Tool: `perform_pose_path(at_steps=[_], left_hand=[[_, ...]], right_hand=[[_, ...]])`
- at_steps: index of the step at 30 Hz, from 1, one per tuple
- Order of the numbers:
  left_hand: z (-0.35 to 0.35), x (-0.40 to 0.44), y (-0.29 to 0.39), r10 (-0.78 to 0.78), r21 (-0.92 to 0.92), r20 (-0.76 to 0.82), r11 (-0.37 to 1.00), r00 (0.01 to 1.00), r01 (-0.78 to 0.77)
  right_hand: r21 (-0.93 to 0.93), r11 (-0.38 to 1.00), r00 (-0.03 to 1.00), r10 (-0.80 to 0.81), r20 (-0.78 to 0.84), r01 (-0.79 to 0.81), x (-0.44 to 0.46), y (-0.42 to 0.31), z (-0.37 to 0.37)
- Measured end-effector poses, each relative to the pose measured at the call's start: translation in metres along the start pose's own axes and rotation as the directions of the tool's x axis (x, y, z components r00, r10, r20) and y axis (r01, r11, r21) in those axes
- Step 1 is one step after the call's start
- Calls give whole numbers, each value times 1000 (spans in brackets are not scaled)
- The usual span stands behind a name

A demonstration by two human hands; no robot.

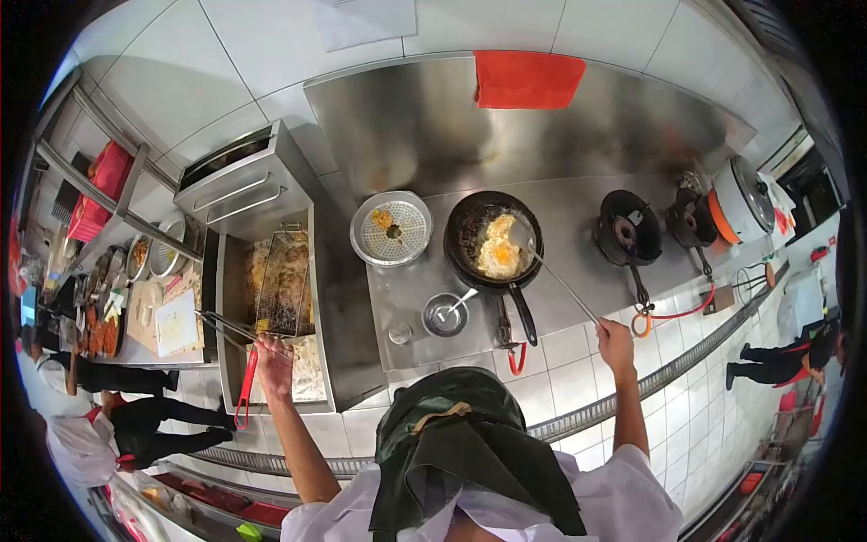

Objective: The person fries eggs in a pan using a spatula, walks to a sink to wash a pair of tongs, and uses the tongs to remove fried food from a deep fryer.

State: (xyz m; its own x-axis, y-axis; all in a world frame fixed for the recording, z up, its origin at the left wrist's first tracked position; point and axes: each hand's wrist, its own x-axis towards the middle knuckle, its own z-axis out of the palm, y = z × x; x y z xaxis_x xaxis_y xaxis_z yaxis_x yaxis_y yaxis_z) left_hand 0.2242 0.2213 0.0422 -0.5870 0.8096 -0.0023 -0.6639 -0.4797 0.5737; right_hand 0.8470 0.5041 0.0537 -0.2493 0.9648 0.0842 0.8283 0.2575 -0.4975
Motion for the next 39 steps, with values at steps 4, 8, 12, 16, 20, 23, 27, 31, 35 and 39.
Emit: perform_pose_path(at_steps=[4, 8, 12, 16, 20, 23, 27, 31, 35, 39], left_hand=[[-5, 2, -2, -11, -23, 46, 1000, 999, 12], [-9, 1, -6, -36, -37, 18, 999, 999, 37], [-3, 0, -11, -6, -35, 32, 999, 999, 7], [-7, -3, -11, -13, -37, 16, 999, 1000, 14], [-7, -6, -8, -15, -61, 23, 998, 1000, 16], [-8, -7, -5, -6, -44, -23, 999, 1000, 5], [-13, -2, -1, -30, -63, -13, 998, 999, 29], [-19, 2, 4, -19, -47, 31, 999, 999, 21], [-29, 8, 9, -65, -71, 65, 995, 996, 69], [-29, 8, 11, -94, -10, -1, 996, 996, 94]], right_hand=[[24, 993, 991, -113, -67, 115, 15, 9, 36], [110, 992, 996, -63, 64, 56, 23, 7, 75], [365, 930, 994, -6, 107, -34, 6, 14, 96], [203, 975, 996, -86, -23, 89, 9, 11, 101], [-24, 996, 997, -82, -14, 81, -5, -9, 57], [-60, 991, 993, -118, -30, 116, -12, 4, 70], [435, 887, 967, 47, 250, -156, -20, -1, 78], [224, 971, 996, 81, 43, -89, -33, -12, 63], [515, 852, 995, 94, 22, -92, 4, -3, 117], [684, 653, 944, 186, 273, -326, 48, 10, 166]])
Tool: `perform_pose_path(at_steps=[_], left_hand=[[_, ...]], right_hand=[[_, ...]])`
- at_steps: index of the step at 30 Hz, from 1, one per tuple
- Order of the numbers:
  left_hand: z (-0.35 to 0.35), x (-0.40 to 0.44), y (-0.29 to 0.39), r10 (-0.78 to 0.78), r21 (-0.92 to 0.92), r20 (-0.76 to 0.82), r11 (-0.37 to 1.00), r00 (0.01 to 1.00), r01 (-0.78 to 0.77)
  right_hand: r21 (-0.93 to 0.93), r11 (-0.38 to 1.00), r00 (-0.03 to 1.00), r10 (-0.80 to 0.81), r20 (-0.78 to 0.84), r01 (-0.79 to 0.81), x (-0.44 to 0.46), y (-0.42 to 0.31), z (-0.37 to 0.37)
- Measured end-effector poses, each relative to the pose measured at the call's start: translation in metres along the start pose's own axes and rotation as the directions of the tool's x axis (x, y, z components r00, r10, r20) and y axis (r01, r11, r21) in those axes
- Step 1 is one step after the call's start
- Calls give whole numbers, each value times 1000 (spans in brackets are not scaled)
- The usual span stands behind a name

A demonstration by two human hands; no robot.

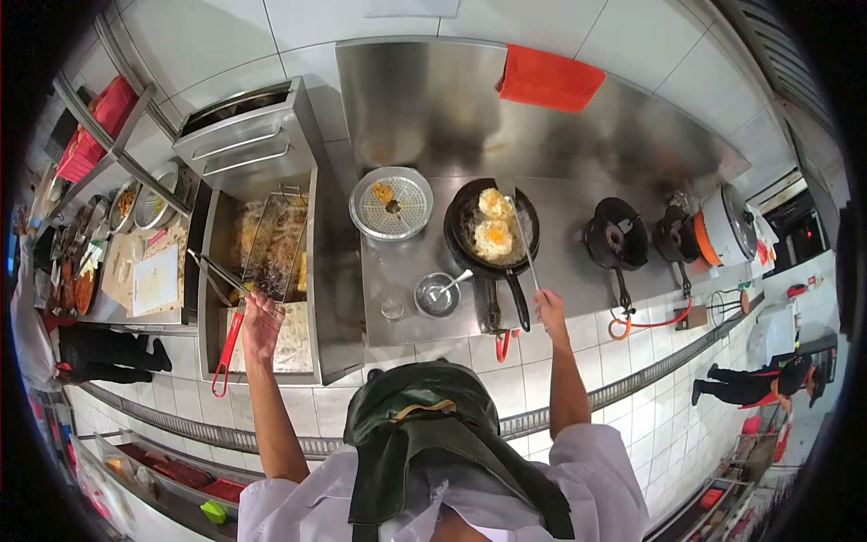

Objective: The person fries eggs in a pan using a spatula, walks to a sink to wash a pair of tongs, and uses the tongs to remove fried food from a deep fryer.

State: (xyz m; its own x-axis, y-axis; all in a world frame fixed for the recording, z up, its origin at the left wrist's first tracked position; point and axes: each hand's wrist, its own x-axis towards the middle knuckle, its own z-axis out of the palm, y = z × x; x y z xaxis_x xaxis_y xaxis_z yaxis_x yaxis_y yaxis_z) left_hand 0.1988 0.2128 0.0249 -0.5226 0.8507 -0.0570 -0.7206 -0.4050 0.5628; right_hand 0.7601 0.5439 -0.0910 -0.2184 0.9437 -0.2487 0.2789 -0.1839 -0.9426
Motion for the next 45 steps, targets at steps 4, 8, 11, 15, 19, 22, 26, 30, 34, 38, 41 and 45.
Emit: perform_pose_path(at_steps=[4, 8, 11, 15, 19, 22, 26, 30, 34, 38, 41, 45], left_hand=[[11, -5, 3, -37, 23, 76, 999, 996, 36], [19, -12, 3, -31, 63, 16, 998, 999, 30], [14, -14, 3, -35, 48, -3, 998, 999, 35], [10, -14, 5, -11, 21, -10, 1000, 1000, 11], [11, -18, 8, -42, 2, -25, 999, 999, 42], [17, -22, 16, -75, 164, -68, 983, 995, 86], [8, -19, 27, -155, 90, 3, 984, 988, 154], [-3, -21, 38, -211, 90, 16, 974, 977, 209], [-9, -24, 44, -237, 82, 8, 968, 972, 235], [-15, -24, 49, -261, 85, 30, 962, 965, 258], [-11, -26, 55, -279, 67, 6, 958, 960, 278], [-9, -27, 69, -296, 56, -16, 953, 955, 297]], right_hand=[[-107, 994, 998, -43, -39, 38, 20, 27, -3], [-272, 955, 989, -137, -46, 120, 30, 58, -33], [-33, 980, 926, -198, -322, 198, -31, 85, -45], [328, 944, 811, 173, -558, 24, -119, 143, -24], [697, 564, 888, 383, 253, -442, -119, 135, 120], [851, 112, 773, -369, 516, -514, -35, 220, 144], [788, 562, 799, 581, -157, -253, -24, 159, 177], [375, 910, 984, -177, -35, 178, 25, 360, 122], [-524, 828, 980, 169, -108, -201, -21, 206, 164], [952, 304, 681, 703, -206, -26, -23, 158, 187], [913, 399, 731, 646, -217, -81, -36, 151, 192], [942, 305, 826, 561, -59, -140, -43, 169, 186]])
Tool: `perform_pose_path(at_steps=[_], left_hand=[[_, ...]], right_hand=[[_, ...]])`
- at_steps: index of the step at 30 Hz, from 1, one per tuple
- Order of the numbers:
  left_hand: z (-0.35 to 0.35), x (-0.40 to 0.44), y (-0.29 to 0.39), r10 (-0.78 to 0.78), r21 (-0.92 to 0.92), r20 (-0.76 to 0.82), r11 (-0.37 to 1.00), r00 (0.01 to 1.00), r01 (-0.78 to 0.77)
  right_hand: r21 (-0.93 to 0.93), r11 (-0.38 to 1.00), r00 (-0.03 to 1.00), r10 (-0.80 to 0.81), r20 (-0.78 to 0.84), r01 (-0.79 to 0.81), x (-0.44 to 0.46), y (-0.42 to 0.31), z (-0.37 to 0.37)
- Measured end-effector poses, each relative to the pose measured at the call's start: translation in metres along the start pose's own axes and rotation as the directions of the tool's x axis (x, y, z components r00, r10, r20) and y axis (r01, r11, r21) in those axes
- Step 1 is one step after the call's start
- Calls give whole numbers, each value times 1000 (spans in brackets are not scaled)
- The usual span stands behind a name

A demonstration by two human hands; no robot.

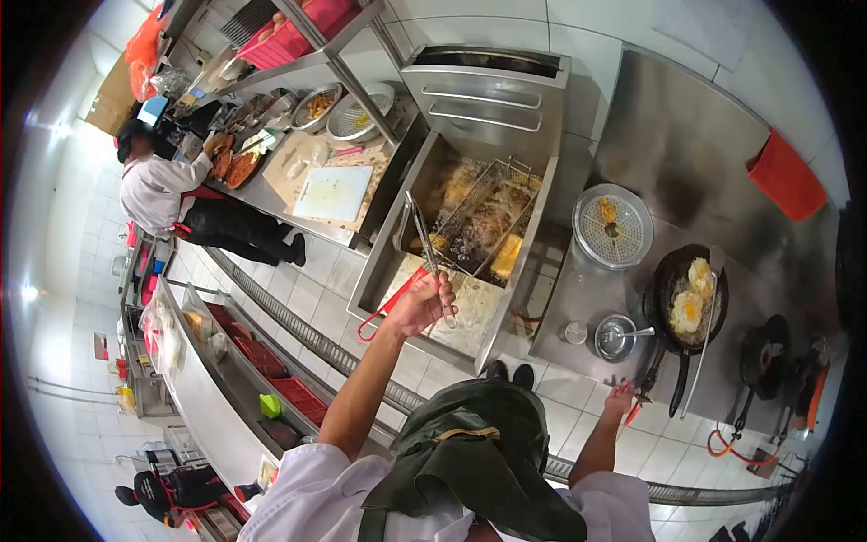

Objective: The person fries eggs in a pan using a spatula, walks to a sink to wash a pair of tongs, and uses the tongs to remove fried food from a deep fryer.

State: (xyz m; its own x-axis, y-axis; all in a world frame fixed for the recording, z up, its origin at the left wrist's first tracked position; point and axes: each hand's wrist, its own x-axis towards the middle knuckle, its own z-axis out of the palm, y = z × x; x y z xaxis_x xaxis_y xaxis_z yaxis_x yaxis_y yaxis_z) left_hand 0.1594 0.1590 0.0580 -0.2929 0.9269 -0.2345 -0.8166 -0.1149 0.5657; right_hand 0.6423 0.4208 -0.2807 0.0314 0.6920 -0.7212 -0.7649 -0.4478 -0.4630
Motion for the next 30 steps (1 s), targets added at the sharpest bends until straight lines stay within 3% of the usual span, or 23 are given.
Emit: perform_pose_path(at_steps=[2, 4, 5, 7, 8, 9, 11, 13, 15, 16, 18, 19, 20, 21, 23, 24, 26, 29, 30], left_hand=[[-1, -5, 10, 10, 38, -3, 999, 1000, -10], [0, -10, 25, 32, 82, -7, 996, 999, -31], [-1, -13, 32, 20, 74, -31, 997, 999, -17], [-6, -18, 48, -9, 74, 5, 997, 1000, 8], [-10, -22, 54, -8, 71, 14, 997, 1000, 7], [-14, -24, 62, -8, 90, 54, 996, 998, 3], [-25, -29, 76, -9, 100, 108, 995, 994, -2], [-37, -38, 93, -62, 147, 158, 988, 985, 39], [-51, -48, 112, -103, 178, 210, 982, 972, 66], [-60, -53, 120, -130, 178, 226, 980, 966, 90], [-73, -65, 135, -168, 189, 251, 974, 953, 122], [-81, -73, 137, -179, 171, 262, 976, 948, 137], [-89, -77, 145, -227, 199, 268, 964, 936, 177], [-97, -81, 155, -268, 234, 269, 950, 925, 207], [-120, -86, 163, -318, 320, 260, 919, 912, 230], [-127, -88, 167, -325, 317, 289, 920, 900, 231], [-134, -96, 179, -369, 305, 306, 911, 878, 277], [-159, -94, 189, -383, 365, 308, 893, 871, 264], [-163, -97, 199, -385, 431, 273, 868, 881, 246]], right_hand=[[-243, 969, 996, -25, 86, 45, -48, 5, 3], [-661, 734, 974, -6, 224, 157, -131, 11, 37], [-763, 610, 958, 27, 287, 212, -167, 24, 55], [-854, 431, 830, 330, 450, 292, -272, 53, 130], [-819, 562, 685, 550, 478, 121, -332, 73, 174], [-854, 511, 574, 674, 465, 92, -351, 110, 189], [-929, 321, 443, 816, 371, 185, -379, 191, 214], [-973, 29, 450, 883, 132, 229, -385, 277, 229], [-983, 185, 460, 874, 159, -13, -405, 342, 226], [-980, 199, 478, 862, 168, -15, -409, 372, 224], [-733, 587, 484, 780, 398, -343, -418, 412, 213], [-617, 593, 609, 762, 222, -517, -436, 386, 234], [-637, 683, 678, 658, 327, -356, -437, 358, 233], [-732, 637, 747, 605, 278, -243, -445, 323, 244], [-835, 536, 764, 588, 265, -124, -426, 262, 224], [-839, 533, 758, 591, 276, -110, -431, 276, 221], [-891, 439, 904, 327, 276, 114, -432, 296, 214], [-855, 454, 857, 306, 415, 252, -463, 366, 229], [-870, 374, 882, 215, 419, 322, -436, 363, 213]])
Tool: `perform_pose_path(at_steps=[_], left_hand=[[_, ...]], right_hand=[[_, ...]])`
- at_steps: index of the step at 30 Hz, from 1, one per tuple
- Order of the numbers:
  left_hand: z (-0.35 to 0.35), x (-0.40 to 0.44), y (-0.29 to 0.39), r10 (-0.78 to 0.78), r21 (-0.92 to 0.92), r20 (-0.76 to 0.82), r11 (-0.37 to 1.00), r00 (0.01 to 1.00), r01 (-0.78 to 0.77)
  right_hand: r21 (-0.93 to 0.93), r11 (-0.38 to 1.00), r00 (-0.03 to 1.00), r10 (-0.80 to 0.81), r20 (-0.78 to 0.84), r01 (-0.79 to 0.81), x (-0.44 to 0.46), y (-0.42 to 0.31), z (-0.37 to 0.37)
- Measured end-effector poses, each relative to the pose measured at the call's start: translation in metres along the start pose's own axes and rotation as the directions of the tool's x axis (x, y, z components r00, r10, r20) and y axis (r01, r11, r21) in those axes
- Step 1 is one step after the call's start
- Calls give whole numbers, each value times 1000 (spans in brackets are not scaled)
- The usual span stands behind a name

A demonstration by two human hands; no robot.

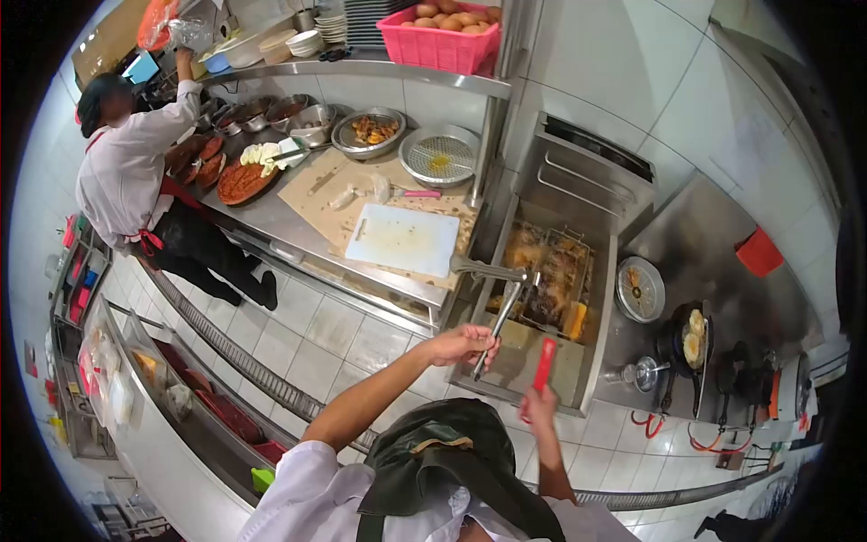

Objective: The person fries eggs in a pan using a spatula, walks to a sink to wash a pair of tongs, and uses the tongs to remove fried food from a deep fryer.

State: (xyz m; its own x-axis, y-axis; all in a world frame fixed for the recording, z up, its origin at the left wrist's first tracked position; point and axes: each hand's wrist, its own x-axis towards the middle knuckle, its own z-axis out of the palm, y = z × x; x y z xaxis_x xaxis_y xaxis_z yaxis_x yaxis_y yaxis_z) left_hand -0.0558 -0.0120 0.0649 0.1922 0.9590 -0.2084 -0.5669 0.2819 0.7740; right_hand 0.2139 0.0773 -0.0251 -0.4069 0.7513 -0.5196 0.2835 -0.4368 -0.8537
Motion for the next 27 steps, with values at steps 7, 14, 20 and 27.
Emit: perform_pose_path(at_steps=[7, 14, 20, 27], left_hand=[[-64, -16, 28, -45, 104, -46, 993, 998, 49], [-144, -22, 86, -101, 181, -65, 977, 993, 112], [-224, -63, 118, -237, 347, -184, 892, 954, 289], [-248, -39, 102, -185, 33, -481, 973, 857, 229]], right_hand=[[-630, 771, 982, -175, -67, 94, 3, -67, -83], [-433, 807, 743, -563, -361, 401, 59, -149, 40], [-452, 813, 845, -494, -203, 367, 120, -127, 113], [-448, 803, 918, -374, 132, 392, 101, -158, 193]])
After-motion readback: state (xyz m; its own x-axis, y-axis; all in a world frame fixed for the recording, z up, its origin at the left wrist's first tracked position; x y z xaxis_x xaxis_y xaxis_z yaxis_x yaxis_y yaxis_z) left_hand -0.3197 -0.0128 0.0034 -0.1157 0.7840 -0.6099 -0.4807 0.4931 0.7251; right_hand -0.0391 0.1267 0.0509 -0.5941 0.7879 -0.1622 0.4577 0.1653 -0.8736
